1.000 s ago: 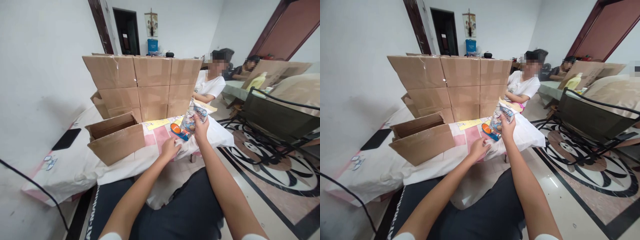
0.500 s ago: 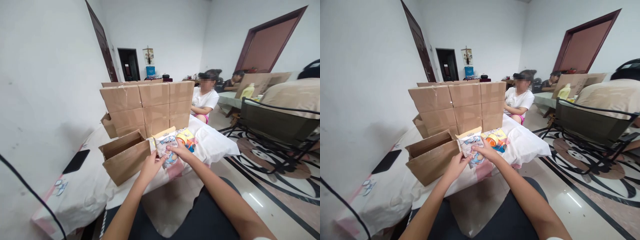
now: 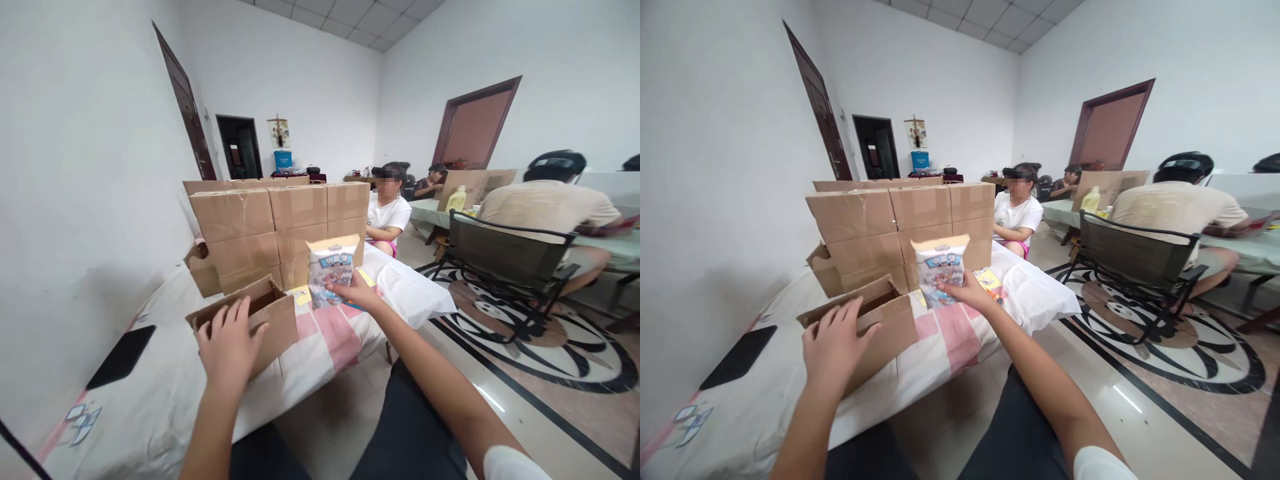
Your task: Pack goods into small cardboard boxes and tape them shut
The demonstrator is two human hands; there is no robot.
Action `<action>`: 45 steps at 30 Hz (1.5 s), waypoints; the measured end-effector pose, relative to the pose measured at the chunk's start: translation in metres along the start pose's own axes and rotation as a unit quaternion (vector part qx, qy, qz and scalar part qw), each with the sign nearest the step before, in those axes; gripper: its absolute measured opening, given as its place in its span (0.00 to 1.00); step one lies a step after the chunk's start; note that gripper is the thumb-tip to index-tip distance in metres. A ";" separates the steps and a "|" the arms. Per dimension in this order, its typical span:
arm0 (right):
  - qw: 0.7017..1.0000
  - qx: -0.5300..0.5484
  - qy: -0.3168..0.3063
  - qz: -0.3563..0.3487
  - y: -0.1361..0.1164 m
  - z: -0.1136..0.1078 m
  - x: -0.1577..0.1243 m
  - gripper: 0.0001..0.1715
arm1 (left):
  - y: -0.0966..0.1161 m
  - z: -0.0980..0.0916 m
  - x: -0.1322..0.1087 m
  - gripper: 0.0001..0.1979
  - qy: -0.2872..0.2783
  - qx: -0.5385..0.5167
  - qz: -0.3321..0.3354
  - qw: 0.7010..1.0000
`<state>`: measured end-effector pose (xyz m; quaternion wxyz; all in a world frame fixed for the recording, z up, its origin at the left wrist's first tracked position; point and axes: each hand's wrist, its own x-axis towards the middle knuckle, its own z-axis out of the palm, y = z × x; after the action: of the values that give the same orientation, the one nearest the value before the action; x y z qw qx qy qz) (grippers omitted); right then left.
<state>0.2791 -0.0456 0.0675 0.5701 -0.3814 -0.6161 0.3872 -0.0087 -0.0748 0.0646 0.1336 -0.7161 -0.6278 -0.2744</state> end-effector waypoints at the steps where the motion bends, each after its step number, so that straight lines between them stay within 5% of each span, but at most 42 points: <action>1: 1.000 0.002 -0.002 -0.010 -0.008 0.005 0.007 0.28 | -0.009 -0.003 0.003 0.22 -0.055 0.023 0.008 0.998; 4: 0.998 -0.009 -0.038 -0.052 -0.032 0.028 0.031 0.29 | -0.017 -0.007 -0.003 0.19 -0.179 0.041 0.002 0.983; 9: 0.962 -0.150 -0.186 -0.134 -0.038 0.082 0.073 0.31 | -0.005 0.002 -0.033 0.20 -0.130 -0.005 0.022 0.991; 16: 0.783 -0.516 -0.336 -0.086 -0.013 0.136 0.118 0.25 | -0.015 0.019 -0.034 0.19 -0.085 -0.083 0.046 0.992; 22: 0.682 -0.624 -0.376 -0.059 -0.009 0.168 0.118 0.27 | -0.018 0.018 -0.032 0.18 -0.082 -0.107 0.040 0.990; 30: 0.629 -0.655 -0.417 -0.036 0.018 0.199 0.097 0.18 | -0.017 0.016 -0.035 0.19 -0.092 -0.091 0.052 0.990; 36: 0.624 -0.679 -0.383 -0.058 0.021 0.177 0.087 0.16 | -0.025 0.024 -0.039 0.19 -0.065 -0.094 0.085 0.990; 39: 0.649 -0.660 -0.358 -0.119 0.023 0.153 0.079 0.17 | -0.033 0.033 -0.042 0.20 -0.042 -0.109 0.114 0.987; 42: 0.715 -0.590 -0.322 -0.193 0.022 0.122 0.068 0.12 | -0.043 0.044 -0.048 0.19 -0.003 -0.128 0.160 0.979; 45: 0.823 -0.482 -0.202 -0.223 0.017 0.084 0.049 0.15 | -0.049 0.053 -0.054 0.19 0.050 -0.154 0.211 0.964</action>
<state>0.1924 0.0029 0.0677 0.2473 -0.3731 -0.8938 -0.0290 -0.0478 -0.0827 -0.0165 0.1081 -0.8296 -0.4053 -0.3685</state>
